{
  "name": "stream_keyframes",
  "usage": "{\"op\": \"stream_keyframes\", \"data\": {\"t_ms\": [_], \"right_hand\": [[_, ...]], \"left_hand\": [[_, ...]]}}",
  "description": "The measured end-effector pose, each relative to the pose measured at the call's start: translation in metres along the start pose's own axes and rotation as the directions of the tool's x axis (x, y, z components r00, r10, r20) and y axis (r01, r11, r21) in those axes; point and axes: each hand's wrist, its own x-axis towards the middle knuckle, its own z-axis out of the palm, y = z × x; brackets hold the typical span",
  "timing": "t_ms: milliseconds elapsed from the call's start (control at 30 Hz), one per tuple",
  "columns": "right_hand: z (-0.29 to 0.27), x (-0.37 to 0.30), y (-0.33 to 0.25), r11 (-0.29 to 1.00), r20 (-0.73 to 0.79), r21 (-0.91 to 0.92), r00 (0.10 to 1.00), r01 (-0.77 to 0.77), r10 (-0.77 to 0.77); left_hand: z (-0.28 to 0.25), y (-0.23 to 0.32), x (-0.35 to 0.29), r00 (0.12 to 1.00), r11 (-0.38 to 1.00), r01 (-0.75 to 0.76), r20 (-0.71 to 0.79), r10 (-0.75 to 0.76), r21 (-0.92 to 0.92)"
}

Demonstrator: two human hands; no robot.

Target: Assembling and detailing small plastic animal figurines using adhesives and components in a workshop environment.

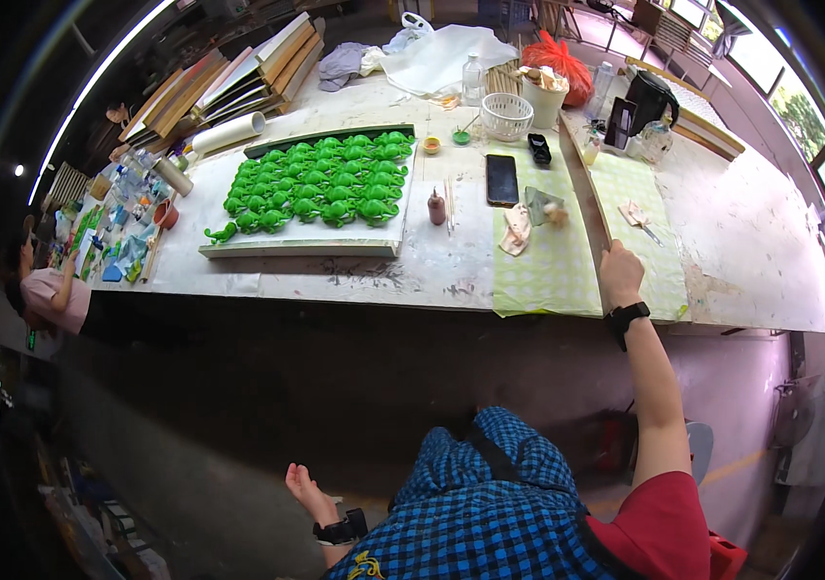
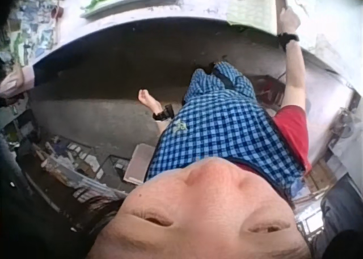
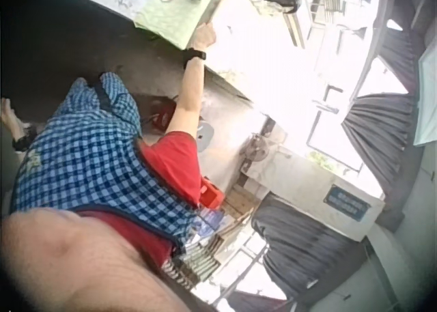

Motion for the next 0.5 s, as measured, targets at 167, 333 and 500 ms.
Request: {"op": "stream_keyframes", "data": {"t_ms": [167, 333, 500], "right_hand": [[-0.011, -0.006, 0.026, 0.947, -0.041, 0.320, 0.998, -0.038, 0.054], [-0.053, -0.072, 0.051, 0.394, 0.157, 0.909, 0.988, -0.138, -0.015], [-0.066, -0.120, 0.091, 0.188, 0.112, 0.980, 0.961, -0.064, -0.254]], "left_hand": [[-0.004, -0.001, -0.020, 0.999, 0.999, -0.044, -0.004, 0.044, -0.006], [-0.007, 0.012, -0.049, 0.995, 0.994, -0.019, -0.098, 0.009, -0.103], [-0.011, -0.010, -0.055, 0.992, 0.995, -0.052, -0.119, 0.042, -0.086]]}}
